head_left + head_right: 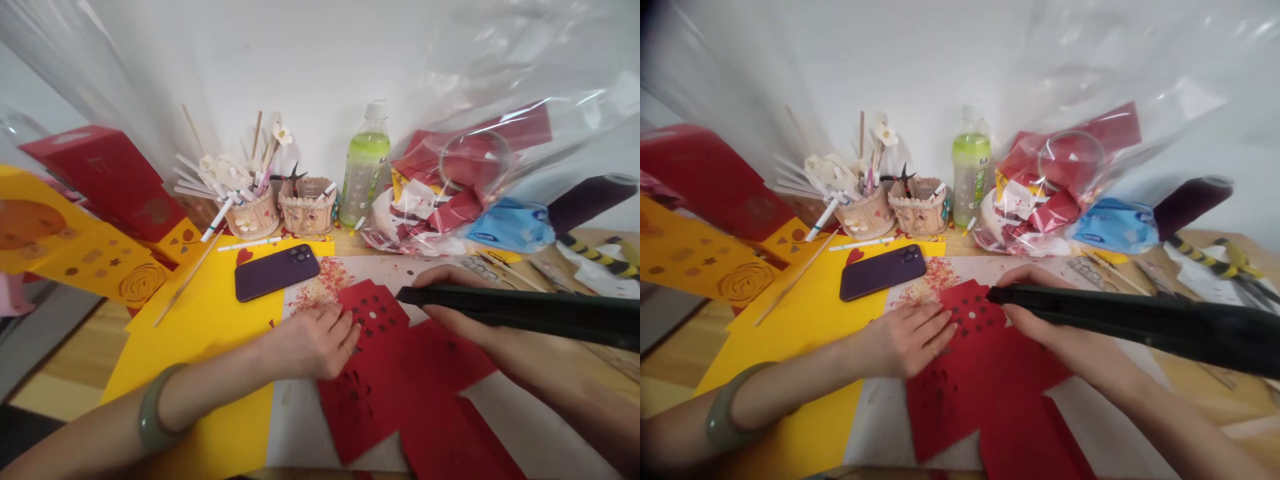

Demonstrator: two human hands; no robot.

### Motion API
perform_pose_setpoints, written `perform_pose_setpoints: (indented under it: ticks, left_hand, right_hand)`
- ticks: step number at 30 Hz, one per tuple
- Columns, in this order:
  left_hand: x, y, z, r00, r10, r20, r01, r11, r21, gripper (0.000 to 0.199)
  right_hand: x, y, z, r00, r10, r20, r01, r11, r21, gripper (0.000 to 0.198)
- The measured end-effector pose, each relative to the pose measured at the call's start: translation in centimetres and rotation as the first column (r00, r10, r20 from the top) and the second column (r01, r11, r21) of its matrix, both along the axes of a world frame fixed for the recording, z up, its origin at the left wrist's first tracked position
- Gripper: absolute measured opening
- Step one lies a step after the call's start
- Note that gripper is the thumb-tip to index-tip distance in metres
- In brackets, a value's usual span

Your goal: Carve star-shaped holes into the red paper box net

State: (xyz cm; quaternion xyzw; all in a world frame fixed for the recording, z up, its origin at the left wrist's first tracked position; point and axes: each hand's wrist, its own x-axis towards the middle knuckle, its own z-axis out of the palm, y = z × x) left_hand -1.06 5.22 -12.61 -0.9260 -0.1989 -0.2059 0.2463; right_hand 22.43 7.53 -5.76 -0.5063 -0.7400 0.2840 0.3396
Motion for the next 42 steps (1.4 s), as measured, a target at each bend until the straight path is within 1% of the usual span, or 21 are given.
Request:
perform_pose_setpoints:
  ticks: [3, 6, 8, 13, 17, 20, 24, 26, 27, 29, 31, 32, 34, 36, 39, 40, 42]
  left_hand:
    - [0.4, -0.5, 0.2, 1.0, -0.01, 0.006, 0.01, 1.0, -0.021, 0.026]
    - [0.6, -0.8, 0.2, 1.0, -0.006, 0.015, 0.007, 0.999, -0.033, 0.03]
    - [0.7, -0.8, 0.2, 1.0, 0.009, 0.029, -0.008, 0.999, -0.042, 0.031]
    - [0.8, -0.9, 0.1, 0.998, 0.009, 0.057, -0.006, 0.998, -0.059, 0.029]
    - [0.9, -1.1, 0.4, 0.998, 0.019, 0.065, -0.015, 0.997, -0.07, 0.028]
    - [1.2, -1.2, 0.7, 0.997, 0.012, 0.074, -0.009, 0.999, -0.043, 0.028]
    - [1.7, -1.1, 1.1, 0.999, 0.01, 0.05, -0.008, 0.999, -0.035, 0.03]
    - [1.9, -1.1, 1.2, 1.0, 0.008, 0.028, -0.007, 0.999, -0.041, 0.028]
    - [2.0, -1.2, 1.3, 1.0, 0.012, 0.02, -0.011, 0.999, -0.045, 0.026]
    - [2.3, -1.4, 1.2, 0.999, 0.034, 0.002, -0.034, 0.998, -0.061, 0.021]
    - [2.8, -1.8, 1.1, 0.998, 0.065, -0.005, -0.065, 0.996, -0.057, 0.017]
    - [3.1, -2.1, 1.0, 0.996, 0.084, 0.003, -0.084, 0.995, -0.051, 0.016]
    - [3.7, -2.8, 1.0, 0.992, 0.12, 0.043, -0.118, 0.993, -0.028, 0.014]
    - [4.1, -3.5, 1.2, 0.989, 0.132, 0.074, -0.129, 0.991, -0.034, 0.014]
    - [4.0, -4.0, 1.4, 0.982, 0.128, 0.136, -0.111, 0.986, -0.127, 0.016]
    - [3.7, -4.0, 1.4, 0.977, 0.128, 0.168, -0.1, 0.981, -0.166, 0.018]
    - [2.8, -3.8, 1.2, 0.971, 0.109, 0.215, -0.065, 0.977, -0.202, 0.022]
  right_hand:
    - [-0.7, 1.1, -1.6, 0.992, 0.103, -0.066, -0.111, 0.984, -0.142, 0.012]
    - [-1.1, 1.6, -2.9, 0.982, 0.12, -0.149, -0.155, 0.955, -0.252, 0.011]
    - [-1.4, 1.5, -3.3, 0.979, 0.126, -0.162, -0.169, 0.943, -0.285, 0.012]
    - [-1.7, 1.7, -3.8, 0.98, 0.163, -0.113, -0.192, 0.92, -0.342, 0.015]
    - [-1.3, 2.2, -4.2, 0.984, 0.147, -0.095, -0.171, 0.924, -0.341, 0.015]
    - [-1.4, 2.5, -4.1, 0.98, 0.177, -0.089, -0.197, 0.917, -0.346, 0.015]
    - [-1.9, 2.8, -3.0, 0.959, 0.257, -0.121, -0.284, 0.885, -0.369, 0.016]
    - [-2.0, 2.8, -2.2, 0.953, 0.278, -0.116, -0.302, 0.881, -0.365, 0.015]
    - [-1.9, 2.8, -1.7, 0.955, 0.277, -0.102, -0.295, 0.889, -0.351, 0.015]
    - [-1.8, 2.6, -1.0, 0.968, 0.244, -0.065, -0.253, 0.921, -0.296, 0.014]
    - [-1.8, 2.2, -0.7, 0.98, 0.191, -0.053, -0.198, 0.957, -0.213, 0.014]
    - [-2.0, 1.9, -0.7, 0.984, 0.165, -0.071, -0.175, 0.969, -0.175, 0.014]
    - [-2.5, 1.3, -1.3, 0.981, 0.133, -0.144, -0.154, 0.977, -0.148, 0.014]
    - [-3.2, 0.6, -2.2, 0.968, 0.119, -0.223, -0.163, 0.968, -0.189, 0.014]
    - [-3.8, -0.2, -3.8, 0.96, 0.114, -0.255, -0.181, 0.949, -0.257, 0.01]
    - [-3.8, -0.4, -4.2, 0.963, 0.115, -0.243, -0.179, 0.948, -0.263, 0.01]
    - [-3.7, -0.6, -4.6, 0.97, 0.126, -0.206, -0.179, 0.948, -0.262, 0.009]
